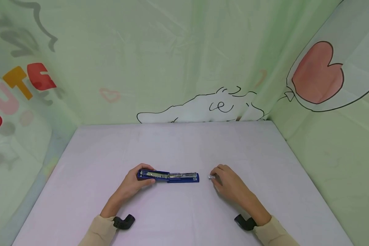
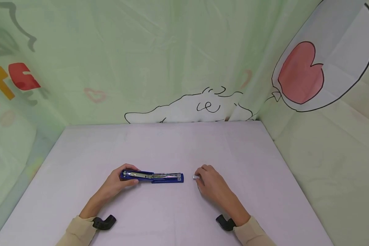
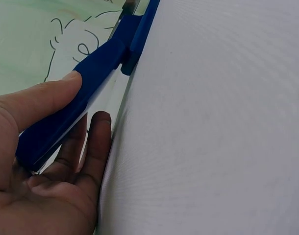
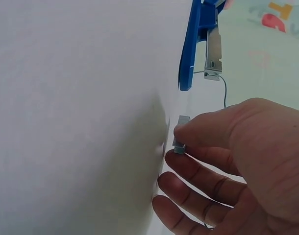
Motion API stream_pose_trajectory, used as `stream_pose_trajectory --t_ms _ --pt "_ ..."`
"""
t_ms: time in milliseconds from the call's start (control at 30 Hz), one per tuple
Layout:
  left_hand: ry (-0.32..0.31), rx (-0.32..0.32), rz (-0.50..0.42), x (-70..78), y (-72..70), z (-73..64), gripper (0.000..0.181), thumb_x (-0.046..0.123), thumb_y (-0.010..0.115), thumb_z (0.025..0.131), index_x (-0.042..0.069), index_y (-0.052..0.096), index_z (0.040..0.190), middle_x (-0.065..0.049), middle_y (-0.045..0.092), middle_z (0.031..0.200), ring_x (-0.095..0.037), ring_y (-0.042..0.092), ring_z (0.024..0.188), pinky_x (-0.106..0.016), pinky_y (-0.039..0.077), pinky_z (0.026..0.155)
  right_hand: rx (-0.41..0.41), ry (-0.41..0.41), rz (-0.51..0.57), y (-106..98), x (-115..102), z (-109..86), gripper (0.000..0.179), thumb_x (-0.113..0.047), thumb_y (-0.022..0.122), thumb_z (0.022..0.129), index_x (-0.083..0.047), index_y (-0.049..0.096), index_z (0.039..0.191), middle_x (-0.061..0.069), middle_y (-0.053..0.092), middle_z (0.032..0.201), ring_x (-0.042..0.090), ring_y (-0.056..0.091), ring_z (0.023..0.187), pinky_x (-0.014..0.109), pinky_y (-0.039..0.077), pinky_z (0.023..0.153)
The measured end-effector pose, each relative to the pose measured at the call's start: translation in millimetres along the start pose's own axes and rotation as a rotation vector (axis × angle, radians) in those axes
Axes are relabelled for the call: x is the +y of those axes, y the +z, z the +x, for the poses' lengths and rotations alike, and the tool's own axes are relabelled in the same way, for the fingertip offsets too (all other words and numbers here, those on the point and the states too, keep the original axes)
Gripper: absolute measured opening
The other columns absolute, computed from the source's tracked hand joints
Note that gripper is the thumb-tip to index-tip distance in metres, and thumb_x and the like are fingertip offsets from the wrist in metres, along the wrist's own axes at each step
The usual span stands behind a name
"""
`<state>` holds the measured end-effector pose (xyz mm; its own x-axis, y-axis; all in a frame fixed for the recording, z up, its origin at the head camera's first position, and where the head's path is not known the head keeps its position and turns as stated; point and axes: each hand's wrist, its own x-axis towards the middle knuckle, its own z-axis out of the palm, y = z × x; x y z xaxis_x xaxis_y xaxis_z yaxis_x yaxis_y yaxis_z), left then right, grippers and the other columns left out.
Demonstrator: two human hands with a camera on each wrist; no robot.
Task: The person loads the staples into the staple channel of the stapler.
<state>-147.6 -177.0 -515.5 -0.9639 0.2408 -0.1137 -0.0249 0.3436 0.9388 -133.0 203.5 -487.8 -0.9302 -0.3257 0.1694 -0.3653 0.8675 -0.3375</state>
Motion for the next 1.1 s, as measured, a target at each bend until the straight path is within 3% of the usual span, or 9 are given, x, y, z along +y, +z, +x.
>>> stream_pose_trajectory --t_ms 333,833,1100 --pt "0.022 -0.002 -0.013 -0.9 -0.5 -0.2 0.043 0.021 0.086 0.090 0.011 0.067 0.128 -0.017 0.067 0.135 -0.018 0.061 0.114 -0.023 0.049 0.093 0.022 -0.001 0.020 2.1 0.1 4.3 0.015 -0.007 0.081 0.091 -0.008 0.075 0.105 0.004 0.073 0.102 0.017 0.067 0.096 0.037 0.061 0.085" --pt "-0.014 -0.015 -0.081 -3.8 -1.7 -0.5 0.047 0.019 0.089 0.087 0.010 0.067 0.128 -0.018 0.068 0.134 -0.019 0.062 0.111 -0.022 0.051 0.090 0.003 0.045 0.132 4.4 -3.0 5.9 0.015 -0.007 0.078 0.094 -0.010 0.074 0.108 0.002 0.070 0.104 0.014 0.065 0.095 0.035 0.059 0.084" --pt "-0.008 -0.011 -0.071 -4.9 -1.1 1.0 0.046 0.019 0.089 0.087 0.011 0.068 0.127 -0.018 0.068 0.133 -0.020 0.062 0.111 -0.022 0.051 0.090 0.043 0.011 0.157 6.5 -3.5 5.7 0.016 -0.006 0.079 0.093 -0.011 0.075 0.108 0.001 0.072 0.105 0.014 0.065 0.095 0.033 0.058 0.084"
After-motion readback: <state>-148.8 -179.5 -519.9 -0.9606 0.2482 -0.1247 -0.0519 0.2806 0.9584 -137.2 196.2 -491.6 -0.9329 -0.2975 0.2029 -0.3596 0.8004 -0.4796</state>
